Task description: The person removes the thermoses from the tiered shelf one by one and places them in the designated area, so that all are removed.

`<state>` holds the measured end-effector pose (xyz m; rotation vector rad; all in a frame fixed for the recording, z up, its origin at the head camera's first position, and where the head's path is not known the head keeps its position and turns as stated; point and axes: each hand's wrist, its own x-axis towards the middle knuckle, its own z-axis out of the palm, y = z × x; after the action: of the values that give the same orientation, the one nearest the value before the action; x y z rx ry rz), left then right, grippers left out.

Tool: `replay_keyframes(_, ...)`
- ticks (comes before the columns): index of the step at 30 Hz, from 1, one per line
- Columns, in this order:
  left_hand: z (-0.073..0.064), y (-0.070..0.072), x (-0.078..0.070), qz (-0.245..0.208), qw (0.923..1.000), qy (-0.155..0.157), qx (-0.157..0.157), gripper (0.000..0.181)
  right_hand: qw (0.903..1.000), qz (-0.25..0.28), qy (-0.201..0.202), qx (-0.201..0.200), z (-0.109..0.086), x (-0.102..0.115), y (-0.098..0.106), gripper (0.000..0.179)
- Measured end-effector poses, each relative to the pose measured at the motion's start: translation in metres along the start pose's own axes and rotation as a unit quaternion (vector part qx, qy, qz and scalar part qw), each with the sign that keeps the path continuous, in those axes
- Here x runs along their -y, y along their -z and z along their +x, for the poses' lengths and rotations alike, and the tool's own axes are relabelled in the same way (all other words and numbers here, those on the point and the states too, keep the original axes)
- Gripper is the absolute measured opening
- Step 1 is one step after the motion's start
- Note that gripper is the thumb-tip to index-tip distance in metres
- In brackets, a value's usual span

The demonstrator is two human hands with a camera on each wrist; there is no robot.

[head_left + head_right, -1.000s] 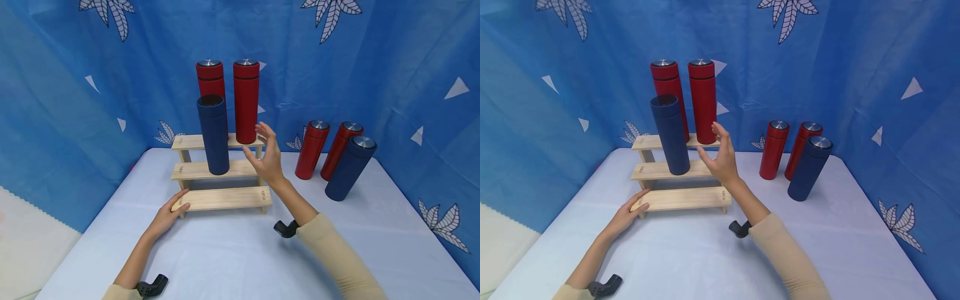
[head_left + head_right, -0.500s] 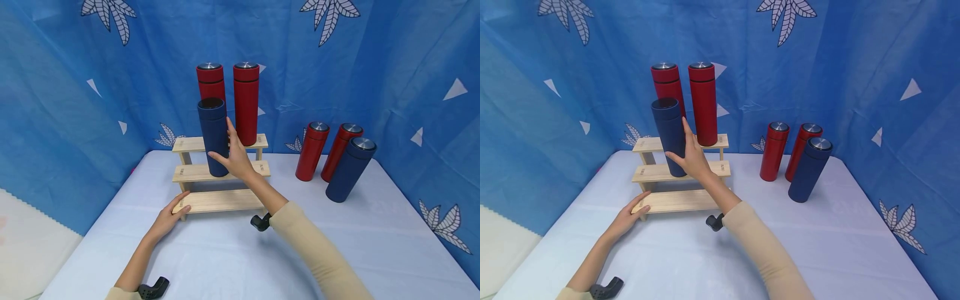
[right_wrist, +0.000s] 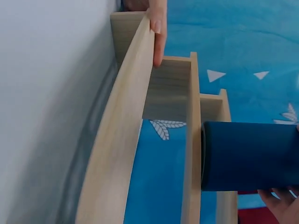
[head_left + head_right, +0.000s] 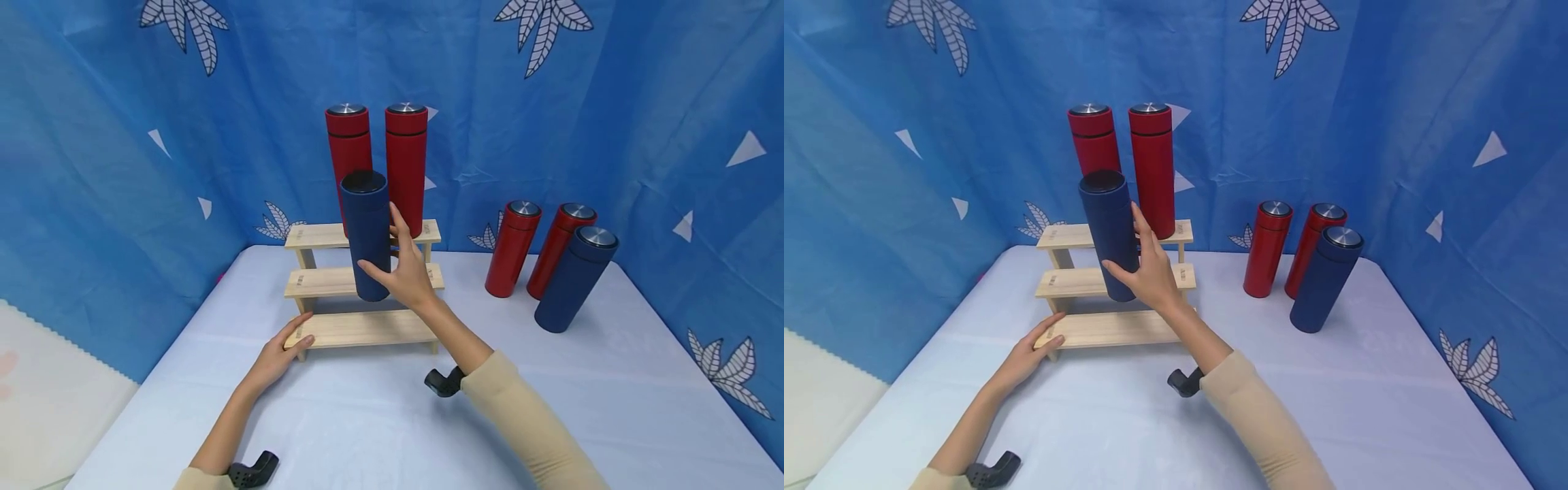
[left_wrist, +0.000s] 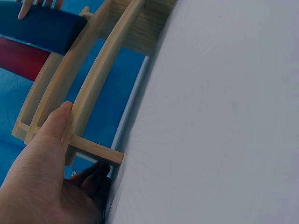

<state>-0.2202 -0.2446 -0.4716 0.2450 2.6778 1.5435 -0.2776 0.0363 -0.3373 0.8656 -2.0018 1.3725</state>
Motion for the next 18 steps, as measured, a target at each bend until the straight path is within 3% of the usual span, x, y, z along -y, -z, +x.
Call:
replay_keyframes(9, 0.000, 0.002, 0.000, -0.003, 1.0000, 0.006, 0.000, 0.058, 0.9995, -0.025, 0.012, -0.017, -0.034, 0.022, 0.045, 0.101)
replay_keyframes(18, 0.000, 0.001, 0.000, -0.002, 1.0000, 0.006, 0.002, 0.057, 0.9919, -0.090, 0.008, -0.090, -0.062, 0.001, 0.105, 0.105)
